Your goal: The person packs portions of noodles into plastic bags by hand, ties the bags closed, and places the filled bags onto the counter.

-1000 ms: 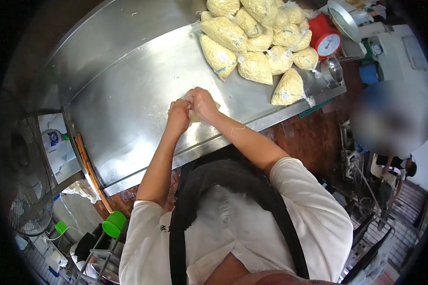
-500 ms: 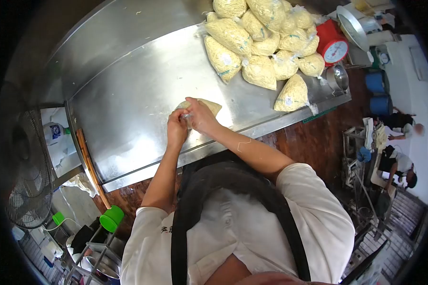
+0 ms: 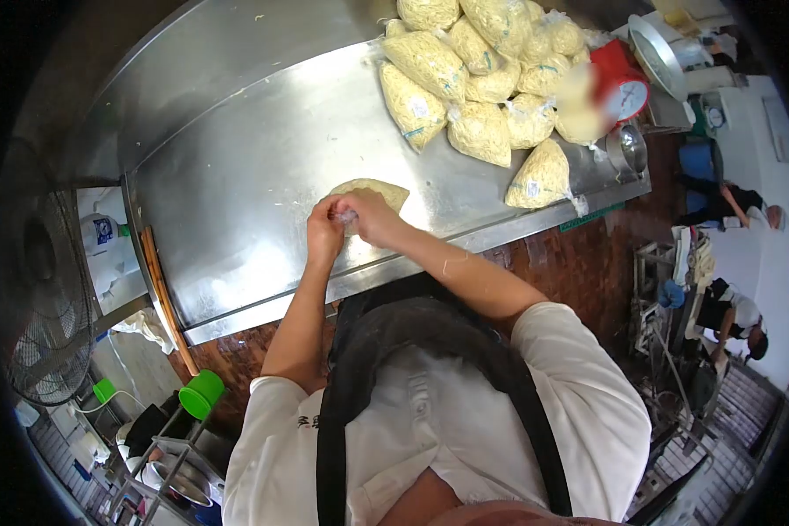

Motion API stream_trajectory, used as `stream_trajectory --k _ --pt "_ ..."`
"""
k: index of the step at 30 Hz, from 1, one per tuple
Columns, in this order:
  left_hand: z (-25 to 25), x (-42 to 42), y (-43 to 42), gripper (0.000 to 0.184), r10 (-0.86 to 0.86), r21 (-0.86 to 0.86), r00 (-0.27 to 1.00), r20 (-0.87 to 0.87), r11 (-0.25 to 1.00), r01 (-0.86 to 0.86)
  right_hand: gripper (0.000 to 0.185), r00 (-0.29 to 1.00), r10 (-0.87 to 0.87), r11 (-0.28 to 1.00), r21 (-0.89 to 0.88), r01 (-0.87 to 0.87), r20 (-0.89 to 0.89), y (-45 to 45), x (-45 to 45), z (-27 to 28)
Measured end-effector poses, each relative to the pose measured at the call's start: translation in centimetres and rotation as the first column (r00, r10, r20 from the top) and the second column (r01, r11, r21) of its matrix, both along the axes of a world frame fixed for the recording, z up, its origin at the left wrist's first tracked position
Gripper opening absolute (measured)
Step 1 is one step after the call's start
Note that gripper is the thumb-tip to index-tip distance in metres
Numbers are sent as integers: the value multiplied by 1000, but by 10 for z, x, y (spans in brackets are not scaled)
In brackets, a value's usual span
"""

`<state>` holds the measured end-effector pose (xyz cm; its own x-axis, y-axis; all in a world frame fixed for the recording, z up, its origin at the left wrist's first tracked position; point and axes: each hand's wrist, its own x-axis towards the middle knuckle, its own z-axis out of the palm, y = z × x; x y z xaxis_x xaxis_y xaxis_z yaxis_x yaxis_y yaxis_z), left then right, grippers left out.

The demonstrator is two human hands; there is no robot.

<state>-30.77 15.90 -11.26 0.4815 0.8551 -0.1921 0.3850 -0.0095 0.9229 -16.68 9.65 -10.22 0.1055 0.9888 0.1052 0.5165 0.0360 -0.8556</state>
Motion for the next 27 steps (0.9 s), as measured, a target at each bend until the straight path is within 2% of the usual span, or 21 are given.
stream_trajectory --k 1,3,6,8,11,12,13,14,16,18,19,20,22,23,24,25,27 --pt "0 0 -2 27 -59 122 998 -37 991 63 15 990 -81 987 150 62 119 -4 -3 -3" --pt "3 -4 -11 23 -164 353 977 -134 914 201 13 988 -99 985 153 80 115 -18 7 -5" --pt "10 1 -30 30 -225 494 955 -191 819 292 9 993 -83 976 210 64 82 -24 11 -19" --pt "13 14 -17 18 -235 530 965 -119 807 262 8 992 -81 963 266 53 95 -21 10 -11" --pt "31 42 13 9 -134 502 990 -50 853 141 8 961 -232 965 89 247 -148 0 26 62" --pt "48 60 27 9 -76 477 997 -18 876 75 11 943 -277 927 204 313 -186 7 38 88" --pt "80 78 41 11 5 406 996 -91 913 32 19 939 -311 892 296 343 -150 11 47 114" --pt "115 93 49 14 68 332 982 -178 943 -5 26 920 -365 817 424 390 -142 9 53 151" --pt "157 122 69 28 100 397 988 120 907 -140 26 891 -444 770 470 433 -93 -13 70 188" --pt "182 138 98 55 32 723 986 161 676 -140 25 837 -545 723 483 494 -42 -53 76 206" --pt "208 142 89 64 -75 694 964 253 708 -127 25 804 -593 707 455 541 -34 -77 73 208" --pt "231 143 79 74 -178 663 923 342 742 -103 25 758 -653 692 409 596 0 -105 66 206" --pt "245 142 49 79 -353 578 829 433 815 45 25 649 -757 635 312 707 71 -159 41 194" --pt "248 140 32 82 -426 531 767 480 837 132 25 591 -805 584 227 779 44 -186 23 186" --pt "243 138 12 83 -488 456 743 457 846 276 25 525 -851 523 142 840 25 -213 4 177" --pt "231 136 -10 83 -553 374 708 440 829 415 25 452 -892 452 60 890 11 -238 -13 172" --pt "206 133 -58 85 -667 244 634 390 739 627 23 321 -947 321 52 946 11 -285 -51 167"
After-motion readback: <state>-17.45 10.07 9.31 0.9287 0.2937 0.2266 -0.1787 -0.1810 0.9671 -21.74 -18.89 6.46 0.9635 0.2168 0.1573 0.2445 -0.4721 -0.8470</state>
